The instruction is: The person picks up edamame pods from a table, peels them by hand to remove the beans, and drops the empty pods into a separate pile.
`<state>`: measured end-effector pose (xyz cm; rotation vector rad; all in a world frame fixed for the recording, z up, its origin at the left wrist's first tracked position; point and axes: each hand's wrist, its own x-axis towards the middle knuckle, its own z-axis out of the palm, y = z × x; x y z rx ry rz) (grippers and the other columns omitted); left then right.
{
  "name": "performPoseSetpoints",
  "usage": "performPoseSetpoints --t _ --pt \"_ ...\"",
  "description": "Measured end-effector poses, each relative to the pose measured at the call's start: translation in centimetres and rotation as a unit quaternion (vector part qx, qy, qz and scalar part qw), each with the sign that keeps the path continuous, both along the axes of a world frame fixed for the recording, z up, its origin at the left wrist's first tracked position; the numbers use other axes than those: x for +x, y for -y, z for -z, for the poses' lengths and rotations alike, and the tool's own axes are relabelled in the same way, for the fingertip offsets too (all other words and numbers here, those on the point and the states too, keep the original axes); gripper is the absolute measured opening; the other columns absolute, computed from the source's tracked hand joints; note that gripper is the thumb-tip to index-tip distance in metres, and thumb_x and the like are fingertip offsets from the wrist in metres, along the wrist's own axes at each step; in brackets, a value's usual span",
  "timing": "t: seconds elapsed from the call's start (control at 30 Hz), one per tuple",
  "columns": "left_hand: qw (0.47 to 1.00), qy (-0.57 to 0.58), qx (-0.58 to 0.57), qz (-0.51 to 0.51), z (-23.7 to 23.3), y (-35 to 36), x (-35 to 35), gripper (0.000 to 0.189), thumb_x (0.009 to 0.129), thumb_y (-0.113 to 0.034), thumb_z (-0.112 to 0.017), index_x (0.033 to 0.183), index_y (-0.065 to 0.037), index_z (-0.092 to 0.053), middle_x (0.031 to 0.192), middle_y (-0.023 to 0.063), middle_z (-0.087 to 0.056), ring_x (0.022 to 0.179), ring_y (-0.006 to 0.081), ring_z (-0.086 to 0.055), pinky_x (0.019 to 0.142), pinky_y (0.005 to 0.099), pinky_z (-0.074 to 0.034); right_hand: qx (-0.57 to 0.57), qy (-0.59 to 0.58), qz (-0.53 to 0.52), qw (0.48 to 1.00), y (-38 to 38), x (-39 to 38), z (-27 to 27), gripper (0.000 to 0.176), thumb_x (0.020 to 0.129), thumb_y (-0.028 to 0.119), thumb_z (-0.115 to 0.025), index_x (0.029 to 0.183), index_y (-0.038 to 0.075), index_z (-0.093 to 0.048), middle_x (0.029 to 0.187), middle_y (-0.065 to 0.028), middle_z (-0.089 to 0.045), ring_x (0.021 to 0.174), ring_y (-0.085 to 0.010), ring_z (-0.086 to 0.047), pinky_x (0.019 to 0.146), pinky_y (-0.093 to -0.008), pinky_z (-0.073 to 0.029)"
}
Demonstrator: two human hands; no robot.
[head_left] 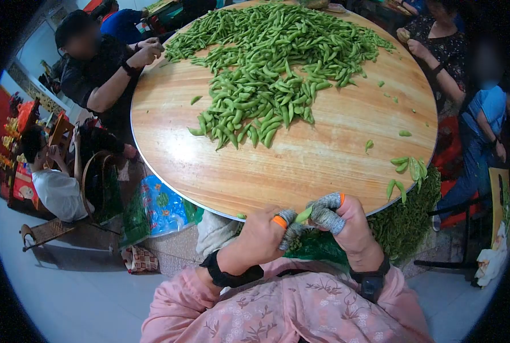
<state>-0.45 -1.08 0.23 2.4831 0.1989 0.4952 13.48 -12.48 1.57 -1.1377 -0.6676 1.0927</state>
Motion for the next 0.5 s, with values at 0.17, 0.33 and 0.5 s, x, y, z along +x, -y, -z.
performPoseSetpoints --t 0.17,0.33,0.5 --pt "0.945 0.033 -0.325 -0.014 -0.8 0.6 0.3 0.009 0.073 -0.008 -0.049 0.079 -0.001 -0.049 0.068 0.0179 -0.05 0.064 0.0346 -0.052 0.055 0.0379 -0.04 0.01 -0.005 -0.023 1.0 -0.3 0.3 0.5 0.01 0.079 0.005 -0.053 0.085 -0.002 -0.057 0.077 -0.0025 -0.059 0.071 -0.0089 -0.054 0.065 -0.022 -0.045" --pt "0.987 -0.045 -0.154 -0.024 -1.7 0.8 0.6 0.012 0.077 -0.014 -0.05 0.078 -0.002 -0.049 0.063 0.0149 -0.049 0.061 0.035 -0.049 0.052 0.0354 -0.039 -0.018 -0.043 -0.033 0.998 -0.2 0.4 0.5 0.011 0.079 0.004 -0.052 0.087 -0.003 -0.055 0.078 -0.0027 -0.059 0.071 -0.009 -0.054 0.065 -0.0223 -0.044" --pt "0.969 -0.018 -0.248 -0.018 -0.3 0.1 0.5 0.02 0.082 -0.021 -0.047 0.079 -0.002 -0.053 0.062 0.0105 -0.05 0.054 0.0227 -0.048 0.05 0.03 -0.038 0.018 0.087 -0.032 0.996 0.0 0.3 0.7 0.01 0.077 0.004 -0.053 0.084 -0.003 -0.056 0.078 -0.0035 -0.058 0.071 -0.0097 -0.054 0.066 -0.0224 -0.043"
